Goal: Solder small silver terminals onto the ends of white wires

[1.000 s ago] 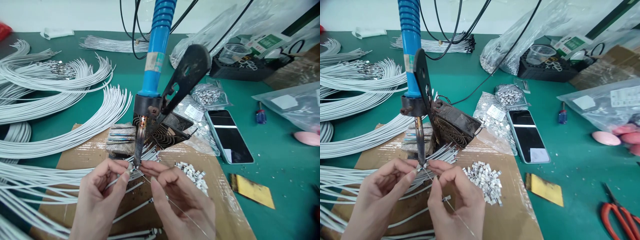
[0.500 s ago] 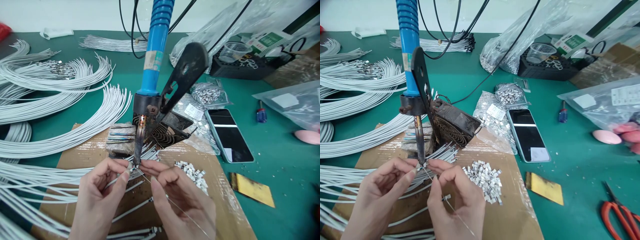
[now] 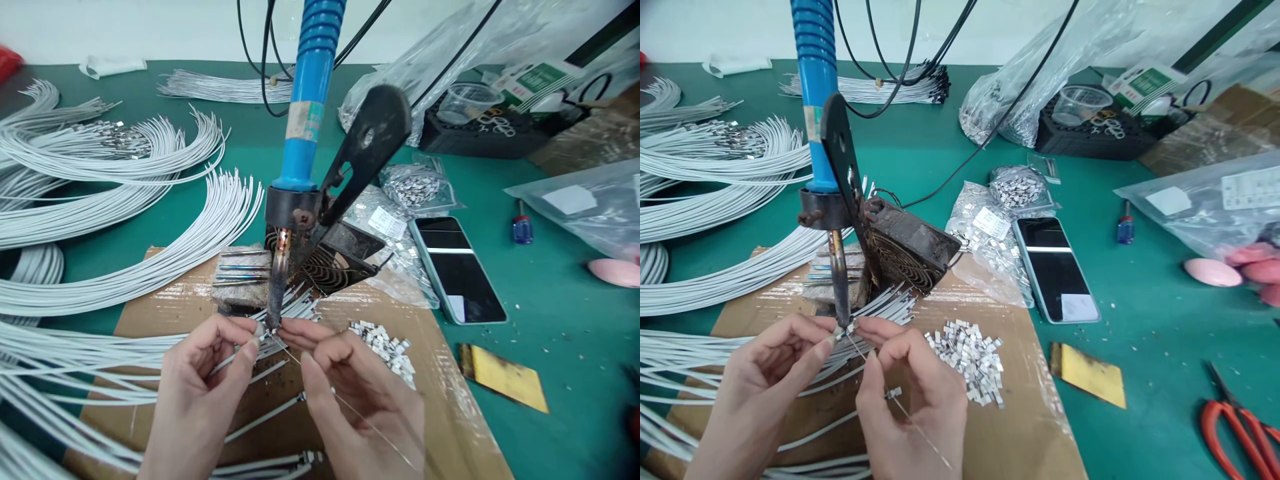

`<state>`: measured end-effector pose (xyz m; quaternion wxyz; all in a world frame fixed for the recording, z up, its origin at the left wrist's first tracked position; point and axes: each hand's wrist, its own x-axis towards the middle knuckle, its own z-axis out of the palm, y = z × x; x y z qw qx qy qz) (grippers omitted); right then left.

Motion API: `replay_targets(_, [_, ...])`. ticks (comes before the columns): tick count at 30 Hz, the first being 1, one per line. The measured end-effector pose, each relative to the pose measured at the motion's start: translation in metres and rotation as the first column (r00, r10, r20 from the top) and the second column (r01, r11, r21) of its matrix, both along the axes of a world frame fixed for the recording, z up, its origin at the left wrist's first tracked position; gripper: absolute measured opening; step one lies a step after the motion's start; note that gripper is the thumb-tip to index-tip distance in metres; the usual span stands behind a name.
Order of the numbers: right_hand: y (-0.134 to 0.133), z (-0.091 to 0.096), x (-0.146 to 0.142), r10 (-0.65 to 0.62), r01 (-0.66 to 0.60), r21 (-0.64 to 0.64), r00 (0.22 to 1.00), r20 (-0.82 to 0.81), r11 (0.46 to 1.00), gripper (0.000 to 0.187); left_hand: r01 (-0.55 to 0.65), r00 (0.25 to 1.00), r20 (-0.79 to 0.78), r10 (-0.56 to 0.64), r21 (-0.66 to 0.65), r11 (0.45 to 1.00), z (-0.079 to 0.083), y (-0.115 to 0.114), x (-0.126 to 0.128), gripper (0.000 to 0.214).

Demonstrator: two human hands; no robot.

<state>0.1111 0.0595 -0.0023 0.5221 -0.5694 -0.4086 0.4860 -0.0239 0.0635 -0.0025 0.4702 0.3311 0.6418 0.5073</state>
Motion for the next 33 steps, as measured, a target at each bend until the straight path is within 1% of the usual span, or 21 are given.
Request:
replay_targets(3, [0.000,0.000,0.001,0.005,-0.005,0.005,1.000,0.010,1.000,0.021,-0.084,0.996,0.015,0.084,-0.017,0.996,0.005,0.000,0.008,0.014])
replay_targets(7, [0.000,0.000,0.001,0.010,-0.011,0.011,1.000,0.025,1.000,0.021,-0.083,0.997,0.009,0.083,-0.025,0.996,0.007,-0.001,0.011,0.013])
replay_targets(11, [0.000,0.001,0.000,0.000,0.000,0.007,1.000,0.015,1.000,0.022,-0.067,0.998,-0.022,0.066,-0.011,0.998,0.007,-0.002,0.010,0.011])
replay_targets(14, [0.000,0.001,0.000,-0.004,0.004,0.002,1.000,0.004,1.000,0.022,-0.048,0.995,-0.082,0.048,-0.005,0.999,0.003,-0.004,0.008,0.011])
replay_targets(18, [0.000,0.000,0.003,0.016,-0.016,-0.001,1.000,0.016,1.000,0.021,0.087,0.980,-0.184,-0.081,0.022,0.996,-0.006,-0.008,0.001,0.012])
replay_targets(19, [0.000,-0.001,0.003,0.017,-0.017,-0.005,1.000,0.017,1.000,0.021,0.104,0.974,-0.204,-0.095,0.031,0.994,-0.008,-0.010,0.000,0.011])
replay_targets(20, [0.000,-0.001,0.004,0.017,-0.017,-0.010,1.000,0.016,1.000,0.021,0.092,0.972,-0.220,-0.083,0.033,0.995,-0.010,-0.011,-0.001,0.013])
replay_targets(24, [-0.001,-0.003,0.006,0.016,-0.016,-0.013,1.000,0.004,1.000,0.022,0.116,0.963,-0.251,-0.096,0.064,0.991,-0.014,-0.016,0.003,0.011])
replay_targets(29, [-0.005,-0.007,0.009,0.012,-0.013,-0.023,1.000,-0.029,1.000,0.022,-0.015,0.947,-0.321,0.035,0.062,0.998,-0.012,-0.024,0.017,0.014])
replay_targets(33, [-0.008,-0.010,0.010,0.017,-0.018,-0.014,0.999,-0.048,1.000,0.023,-0.009,0.925,-0.378,0.038,0.078,0.997,-0.011,-0.029,0.022,0.015])
